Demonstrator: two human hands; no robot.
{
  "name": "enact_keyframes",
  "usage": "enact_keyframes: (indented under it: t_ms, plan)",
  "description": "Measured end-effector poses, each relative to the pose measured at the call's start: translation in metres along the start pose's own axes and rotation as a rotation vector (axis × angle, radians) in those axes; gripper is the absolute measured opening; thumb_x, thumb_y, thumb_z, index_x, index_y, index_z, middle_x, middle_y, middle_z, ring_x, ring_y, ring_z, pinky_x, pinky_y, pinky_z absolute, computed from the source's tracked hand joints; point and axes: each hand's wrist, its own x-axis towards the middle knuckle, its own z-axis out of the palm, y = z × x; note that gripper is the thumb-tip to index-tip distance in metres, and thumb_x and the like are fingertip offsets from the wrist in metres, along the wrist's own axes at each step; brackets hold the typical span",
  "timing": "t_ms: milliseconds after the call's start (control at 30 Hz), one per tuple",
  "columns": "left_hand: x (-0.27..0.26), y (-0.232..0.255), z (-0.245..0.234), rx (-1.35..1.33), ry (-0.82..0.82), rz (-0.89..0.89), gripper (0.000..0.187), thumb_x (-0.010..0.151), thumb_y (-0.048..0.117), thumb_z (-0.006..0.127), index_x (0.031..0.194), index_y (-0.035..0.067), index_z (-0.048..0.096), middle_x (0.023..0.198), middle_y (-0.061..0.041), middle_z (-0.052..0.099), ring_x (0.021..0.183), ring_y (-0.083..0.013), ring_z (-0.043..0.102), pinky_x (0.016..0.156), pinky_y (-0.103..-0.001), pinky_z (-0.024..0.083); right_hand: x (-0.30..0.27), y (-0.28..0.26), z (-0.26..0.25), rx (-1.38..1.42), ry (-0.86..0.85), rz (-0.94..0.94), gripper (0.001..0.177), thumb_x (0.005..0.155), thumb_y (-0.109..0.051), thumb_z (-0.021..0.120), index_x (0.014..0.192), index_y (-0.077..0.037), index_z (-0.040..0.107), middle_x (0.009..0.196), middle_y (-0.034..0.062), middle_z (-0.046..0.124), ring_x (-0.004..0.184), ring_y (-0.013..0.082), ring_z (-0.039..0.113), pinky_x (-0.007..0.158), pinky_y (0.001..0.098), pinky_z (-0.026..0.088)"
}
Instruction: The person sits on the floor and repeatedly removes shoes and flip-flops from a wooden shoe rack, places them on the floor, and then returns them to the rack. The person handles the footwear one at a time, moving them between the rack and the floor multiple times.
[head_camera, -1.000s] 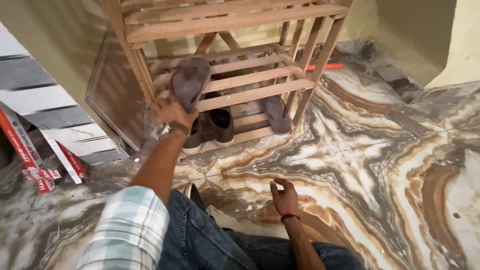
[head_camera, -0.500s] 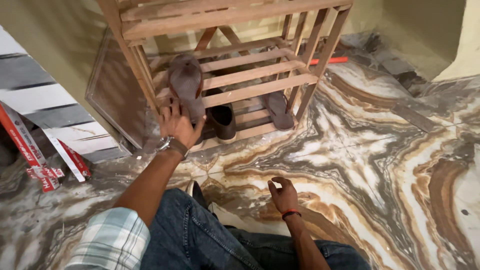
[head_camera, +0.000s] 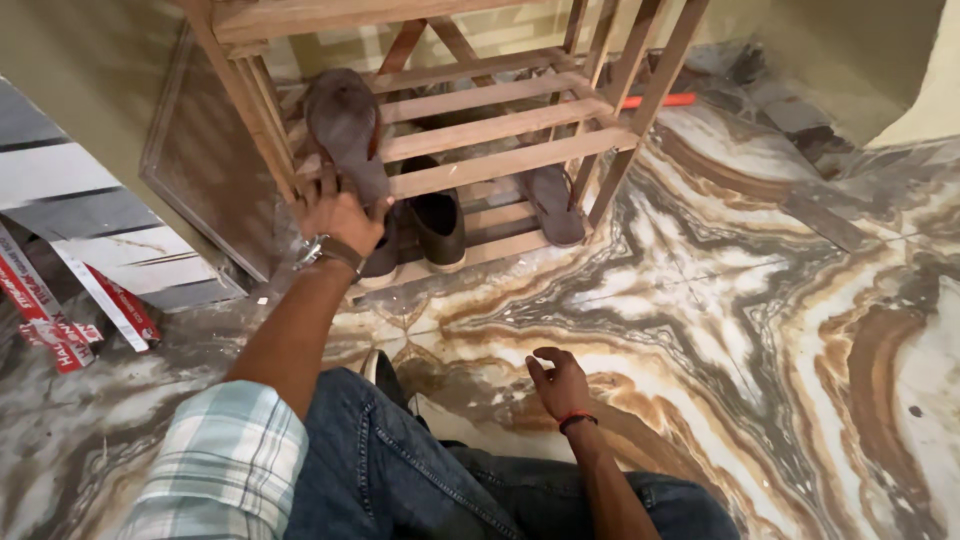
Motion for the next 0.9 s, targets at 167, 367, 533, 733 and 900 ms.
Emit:
enact_keyframes:
  t_ms: [167,367,533,733,900]
  plan:
    - [0.005,-0.007,0.011,-0.204,-0.079,-0.068,0.084,0.089,0.054,0.072,0.144,-0.007,0.054,0.157,-0.025,0.044,0.137,-0.0463,0.043,0.113,-0.053,0.036,0.000,-0.001,0.000,0.002,-0.013,-0.040,0.033,0.090,-0.034,0.073,0.109,-0.007,0.074,0.110,0.0148,0.073,0.076,0.0255,0.076,0.068,0.0371,0.061]
    - [0.000,-0.007,0.020,-0.179,-0.037,-0.064,0.075,0.092,0.044,0.068,0.143,-0.010,0.053,0.156,-0.026,0.043,0.136,-0.0468,0.042,0.114,-0.055,0.033,-0.001,0.000,0.001,-0.001,-0.042,-0.069,0.034,0.091,-0.034,0.072,0.111,-0.007,0.074,0.114,0.0152,0.071,0.078,0.0261,0.076,0.068,0.0386,0.061]
    - [-0.006,-0.012,0.020,-0.173,-0.003,-0.043,0.073,0.094,0.039,0.066,0.142,-0.013,0.052,0.150,-0.031,0.046,0.136,-0.0475,0.043,0.115,-0.054,0.033,0.000,0.001,0.002,-0.019,-0.025,-0.077,0.034,0.090,-0.035,0.074,0.111,-0.008,0.075,0.108,0.0163,0.073,0.076,0.0260,0.076,0.069,0.0384,0.061]
    - [-0.016,-0.011,0.025,-0.195,0.063,-0.068,0.069,0.095,0.036,0.068,0.138,-0.016,0.055,0.148,-0.033,0.049,0.134,-0.0487,0.047,0.115,-0.050,0.038,0.001,0.007,0.005,-0.010,-0.025,-0.099,0.035,0.089,-0.035,0.074,0.110,-0.007,0.075,0.106,0.0161,0.074,0.074,0.0261,0.076,0.067,0.0386,0.061]
    - [-0.019,-0.003,0.017,-0.145,0.135,-0.121,0.067,0.091,0.036,0.071,0.134,-0.013,0.059,0.145,-0.031,0.052,0.133,-0.0473,0.048,0.112,-0.051,0.038,0.004,0.006,0.008,0.007,-0.026,-0.090,0.036,0.088,-0.035,0.075,0.110,-0.007,0.075,0.107,0.0158,0.075,0.074,0.0257,0.077,0.067,0.0374,0.061]
